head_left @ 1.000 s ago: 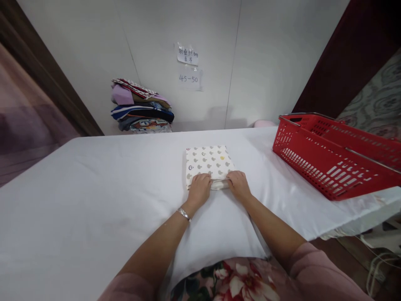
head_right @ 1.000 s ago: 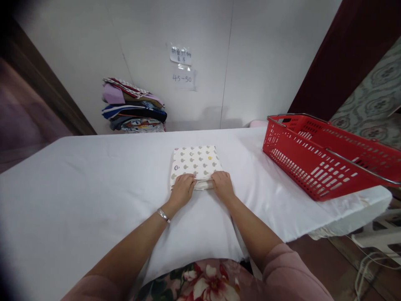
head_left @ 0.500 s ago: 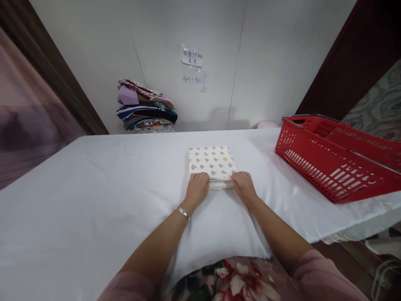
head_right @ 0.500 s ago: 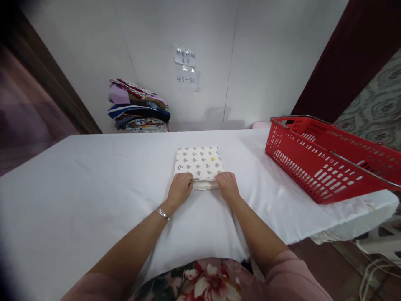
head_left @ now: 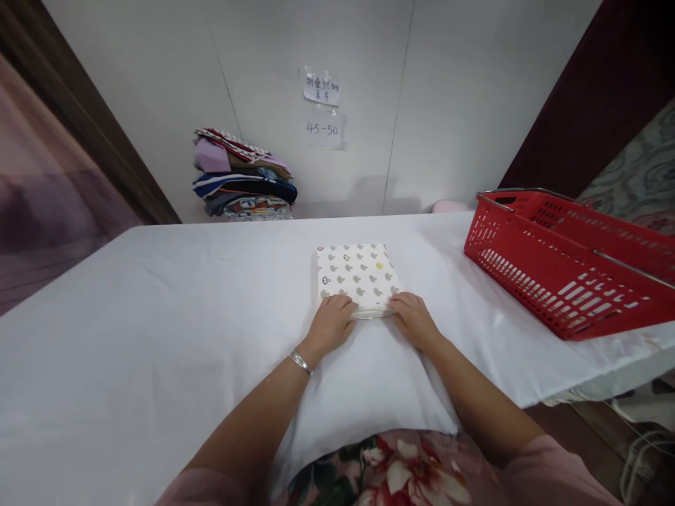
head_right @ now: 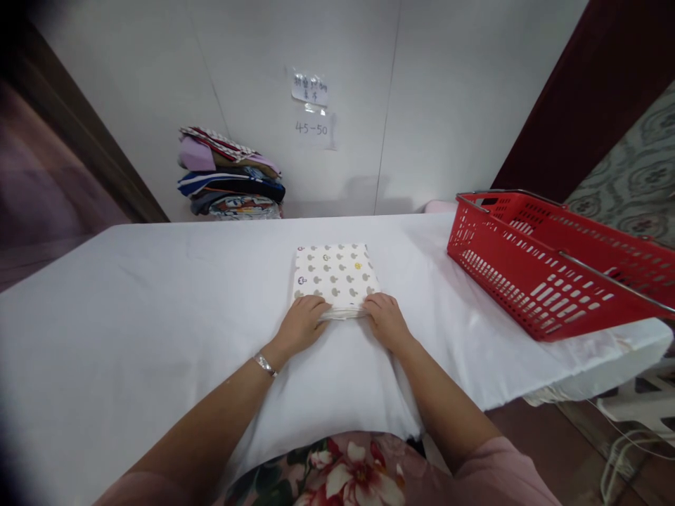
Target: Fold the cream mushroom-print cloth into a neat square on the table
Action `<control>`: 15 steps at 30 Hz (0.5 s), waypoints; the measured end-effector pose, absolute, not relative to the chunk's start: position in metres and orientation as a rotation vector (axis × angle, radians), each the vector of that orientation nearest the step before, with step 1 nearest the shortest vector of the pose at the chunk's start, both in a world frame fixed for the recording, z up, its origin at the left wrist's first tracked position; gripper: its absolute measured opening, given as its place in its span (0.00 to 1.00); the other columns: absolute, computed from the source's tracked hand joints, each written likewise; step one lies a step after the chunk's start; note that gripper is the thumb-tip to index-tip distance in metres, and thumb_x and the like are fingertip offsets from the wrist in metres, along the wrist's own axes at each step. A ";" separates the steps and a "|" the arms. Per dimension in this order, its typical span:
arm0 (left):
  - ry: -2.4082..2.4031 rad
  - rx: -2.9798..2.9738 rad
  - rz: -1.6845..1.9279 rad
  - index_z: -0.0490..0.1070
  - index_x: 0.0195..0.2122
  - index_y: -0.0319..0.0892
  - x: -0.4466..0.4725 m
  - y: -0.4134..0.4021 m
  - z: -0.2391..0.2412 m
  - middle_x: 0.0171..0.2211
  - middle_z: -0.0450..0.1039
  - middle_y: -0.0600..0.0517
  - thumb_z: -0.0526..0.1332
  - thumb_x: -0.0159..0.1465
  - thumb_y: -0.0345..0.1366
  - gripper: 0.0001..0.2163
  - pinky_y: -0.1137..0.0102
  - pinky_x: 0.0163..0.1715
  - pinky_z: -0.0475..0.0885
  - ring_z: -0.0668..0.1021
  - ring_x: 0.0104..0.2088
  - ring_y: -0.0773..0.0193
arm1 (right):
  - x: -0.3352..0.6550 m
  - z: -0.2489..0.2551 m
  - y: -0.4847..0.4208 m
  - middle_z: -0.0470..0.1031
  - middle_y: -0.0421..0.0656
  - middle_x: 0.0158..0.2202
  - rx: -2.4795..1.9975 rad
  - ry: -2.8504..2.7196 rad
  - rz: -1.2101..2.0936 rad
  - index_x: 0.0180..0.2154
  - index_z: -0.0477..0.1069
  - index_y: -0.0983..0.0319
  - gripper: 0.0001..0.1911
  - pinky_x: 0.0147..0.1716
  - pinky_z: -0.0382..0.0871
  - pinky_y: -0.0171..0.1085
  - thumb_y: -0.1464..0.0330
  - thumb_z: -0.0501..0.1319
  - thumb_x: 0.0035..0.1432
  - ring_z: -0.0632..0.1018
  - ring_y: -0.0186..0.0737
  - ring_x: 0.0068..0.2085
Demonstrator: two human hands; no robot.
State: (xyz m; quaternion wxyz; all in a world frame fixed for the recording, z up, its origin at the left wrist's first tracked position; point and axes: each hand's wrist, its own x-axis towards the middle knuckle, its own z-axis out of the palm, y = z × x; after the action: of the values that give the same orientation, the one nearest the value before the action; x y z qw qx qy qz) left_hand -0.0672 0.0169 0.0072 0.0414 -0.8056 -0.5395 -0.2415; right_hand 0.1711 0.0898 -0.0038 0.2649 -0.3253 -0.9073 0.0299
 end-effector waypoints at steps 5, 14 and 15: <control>-1.684 -2.414 -0.697 0.67 0.46 0.43 -0.071 0.018 0.005 0.44 0.68 0.47 0.58 0.59 0.28 0.13 0.59 0.47 0.63 0.68 0.47 0.56 | 0.176 -0.013 0.093 0.63 0.49 0.58 -0.933 -2.444 0.026 0.44 0.69 0.61 0.17 0.50 0.62 0.51 0.78 0.53 0.54 0.59 0.51 0.60; -1.715 -2.352 -0.678 0.68 0.41 0.43 -0.064 0.021 0.006 0.41 0.69 0.48 0.56 0.60 0.28 0.09 0.61 0.44 0.64 0.69 0.44 0.57 | 0.175 -0.001 0.120 0.71 0.47 0.50 -0.782 -2.278 -0.038 0.41 0.71 0.60 0.16 0.51 0.66 0.46 0.77 0.49 0.57 0.68 0.43 0.53; -1.722 -2.348 -0.661 0.68 0.41 0.43 -0.062 0.021 0.006 0.41 0.69 0.48 0.56 0.60 0.28 0.09 0.61 0.44 0.64 0.69 0.44 0.57 | 0.176 -0.001 0.122 0.72 0.47 0.49 -0.768 -2.284 -0.037 0.41 0.71 0.60 0.16 0.51 0.67 0.47 0.78 0.49 0.57 0.68 0.43 0.53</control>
State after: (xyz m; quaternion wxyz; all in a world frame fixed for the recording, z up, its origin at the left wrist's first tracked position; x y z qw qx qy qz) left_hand -0.0620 0.0212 0.0055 0.0776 -0.7840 -0.5750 -0.2208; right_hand 0.1755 0.1217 -0.0011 0.3576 -0.2977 -0.8850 -0.0144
